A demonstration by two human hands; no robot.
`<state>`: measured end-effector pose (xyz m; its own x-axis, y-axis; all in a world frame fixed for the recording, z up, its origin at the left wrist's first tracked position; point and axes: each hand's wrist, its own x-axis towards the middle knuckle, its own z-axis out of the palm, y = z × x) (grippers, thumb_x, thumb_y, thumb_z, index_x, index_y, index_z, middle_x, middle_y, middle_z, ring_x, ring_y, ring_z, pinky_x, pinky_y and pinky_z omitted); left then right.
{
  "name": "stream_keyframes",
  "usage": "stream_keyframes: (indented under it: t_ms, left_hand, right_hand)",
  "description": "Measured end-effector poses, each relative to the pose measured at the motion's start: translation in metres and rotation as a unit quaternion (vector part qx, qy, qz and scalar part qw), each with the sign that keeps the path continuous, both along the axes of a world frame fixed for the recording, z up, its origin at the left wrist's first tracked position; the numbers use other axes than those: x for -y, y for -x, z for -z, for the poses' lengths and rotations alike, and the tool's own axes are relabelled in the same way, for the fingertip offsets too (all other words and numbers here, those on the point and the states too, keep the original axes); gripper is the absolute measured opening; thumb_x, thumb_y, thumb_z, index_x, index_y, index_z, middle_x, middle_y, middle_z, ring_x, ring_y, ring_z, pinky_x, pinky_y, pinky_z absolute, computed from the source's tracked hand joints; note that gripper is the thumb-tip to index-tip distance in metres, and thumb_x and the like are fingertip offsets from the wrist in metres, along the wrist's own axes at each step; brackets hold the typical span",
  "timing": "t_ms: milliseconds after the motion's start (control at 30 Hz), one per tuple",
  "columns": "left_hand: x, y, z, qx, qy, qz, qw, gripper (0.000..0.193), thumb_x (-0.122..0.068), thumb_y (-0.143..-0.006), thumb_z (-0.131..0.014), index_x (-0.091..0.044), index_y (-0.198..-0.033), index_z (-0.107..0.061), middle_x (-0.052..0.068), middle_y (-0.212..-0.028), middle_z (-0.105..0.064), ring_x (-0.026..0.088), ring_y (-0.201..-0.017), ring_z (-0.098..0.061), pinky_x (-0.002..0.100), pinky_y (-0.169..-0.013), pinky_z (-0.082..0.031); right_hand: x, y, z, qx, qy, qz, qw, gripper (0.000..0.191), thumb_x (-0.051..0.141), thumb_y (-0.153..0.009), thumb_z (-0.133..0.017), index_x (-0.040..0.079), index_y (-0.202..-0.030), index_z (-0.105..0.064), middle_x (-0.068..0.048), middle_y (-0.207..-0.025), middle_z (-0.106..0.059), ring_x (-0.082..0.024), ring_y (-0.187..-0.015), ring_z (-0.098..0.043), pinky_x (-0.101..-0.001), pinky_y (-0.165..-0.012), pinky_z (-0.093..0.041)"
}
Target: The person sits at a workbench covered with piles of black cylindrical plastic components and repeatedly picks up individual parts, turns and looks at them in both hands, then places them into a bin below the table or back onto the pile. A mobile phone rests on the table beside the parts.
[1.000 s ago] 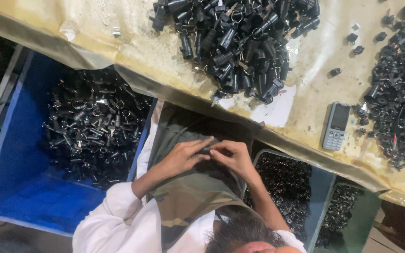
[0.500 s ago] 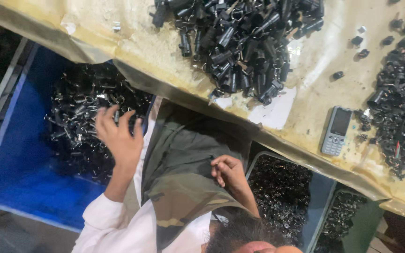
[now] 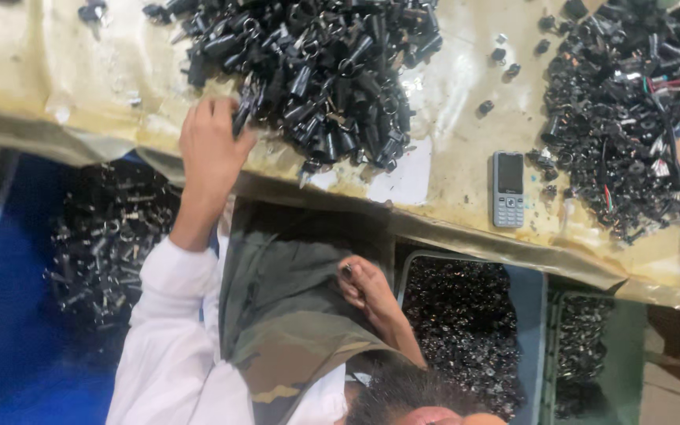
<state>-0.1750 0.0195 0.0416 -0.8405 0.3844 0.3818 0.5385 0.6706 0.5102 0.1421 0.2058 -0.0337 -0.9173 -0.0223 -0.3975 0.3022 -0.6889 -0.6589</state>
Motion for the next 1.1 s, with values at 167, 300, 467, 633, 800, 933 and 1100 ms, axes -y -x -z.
stream_keyframes:
  t_ms: [167, 300, 467, 633, 800, 933, 1100]
  left_hand:
    - [0.014, -0.028, -0.005, -0.085, 0.011, -0.006, 0.996, 0.046, -0.013, -0.079, -0.081, -0.006, -0.122, -0.066, 0.014, -0.112, -0.064, 0.036, -0.105, -0.059, 0.049, -0.091, -0.047]
    - [0.014, -0.03, -0.016, -0.131, -0.163, -0.011, 0.978, 0.042, -0.008, -0.09, -0.084, -0.004, -0.128, -0.065, 0.013, -0.117, -0.065, 0.033, -0.104, -0.061, 0.045, -0.096, -0.049]
    - [-0.009, -0.043, -0.015, 0.197, -0.426, 0.027, 0.883, 0.028, -0.016, -0.099, -0.071, -0.012, -0.124, -0.06, 0.011, -0.123, -0.064, 0.022, -0.112, -0.065, 0.041, -0.096, -0.06]
    - [0.007, -0.121, 0.012, 0.482, -0.496, 0.311, 0.652, 0.039, -0.018, -0.086, -0.081, -0.013, -0.12, -0.062, 0.011, -0.095, -0.07, 0.018, -0.084, -0.07, 0.032, -0.073, -0.057]
    - [0.004, -0.148, 0.039, 0.286, -0.186, 0.269, 0.901, 0.067, -0.013, -0.08, -0.089, -0.013, -0.141, -0.064, 0.014, -0.082, -0.06, 0.025, -0.07, -0.06, 0.032, -0.067, -0.049]
    - [0.007, -0.154, 0.049, 0.317, -0.21, 0.309, 0.872, 0.072, -0.004, -0.087, -0.077, -0.009, -0.153, -0.05, 0.017, -0.104, -0.066, 0.029, -0.088, -0.068, 0.035, -0.078, -0.055]
    - [0.014, -0.17, 0.054, 0.336, -0.187, 0.306, 0.871, 0.069, -0.009, -0.089, -0.076, -0.008, -0.152, -0.048, 0.02, -0.115, -0.07, 0.034, -0.096, -0.071, 0.039, -0.081, -0.056]
  right_hand:
    - [-0.004, -0.017, 0.018, 0.062, -0.068, 0.052, 0.994, 0.033, 0.032, -0.095, -0.067, 0.006, -0.115, -0.063, 0.001, -0.082, -0.061, -0.004, -0.057, -0.046, -0.0183, -0.044, -0.031]
    - [-0.011, -0.004, 0.017, 0.068, -0.169, 0.045, 0.982, 0.021, 0.022, -0.095, -0.07, 0.007, -0.109, -0.064, 0.0, -0.073, -0.061, -0.004, -0.053, -0.047, -0.0172, -0.042, -0.031]
    - [-0.006, 0.02, 0.016, 0.049, -0.223, -0.031, 0.973, 0.016, 0.015, -0.093, -0.076, 0.003, -0.098, -0.068, -0.005, -0.081, -0.072, -0.004, -0.058, -0.053, -0.0181, -0.05, -0.04]
    - [-0.001, 0.029, 0.013, 0.041, -0.234, 0.021, 0.971, 0.015, 0.014, -0.089, -0.078, 0.004, -0.094, -0.068, -0.003, -0.081, -0.071, -0.004, -0.058, -0.055, -0.0195, -0.051, -0.043]
    - [-0.003, 0.047, -0.009, -0.037, -0.297, 0.096, 0.949, 0.018, 0.013, -0.091, -0.08, 0.002, -0.098, -0.069, -0.001, -0.082, -0.069, -0.004, -0.064, -0.057, -0.0198, -0.055, -0.044]
    - [-0.009, 0.062, -0.037, -0.041, -0.475, -0.02, 0.879, 0.02, 0.016, -0.09, -0.08, 0.003, -0.104, -0.074, 0.0, -0.083, -0.074, -0.003, -0.069, -0.062, -0.0198, -0.061, -0.051]
    - [-0.003, 0.059, -0.041, -0.062, -0.551, -0.036, 0.832, 0.016, 0.01, -0.085, -0.079, -0.001, -0.097, -0.076, -0.003, -0.079, -0.074, -0.005, -0.066, -0.062, -0.0203, -0.059, -0.051]
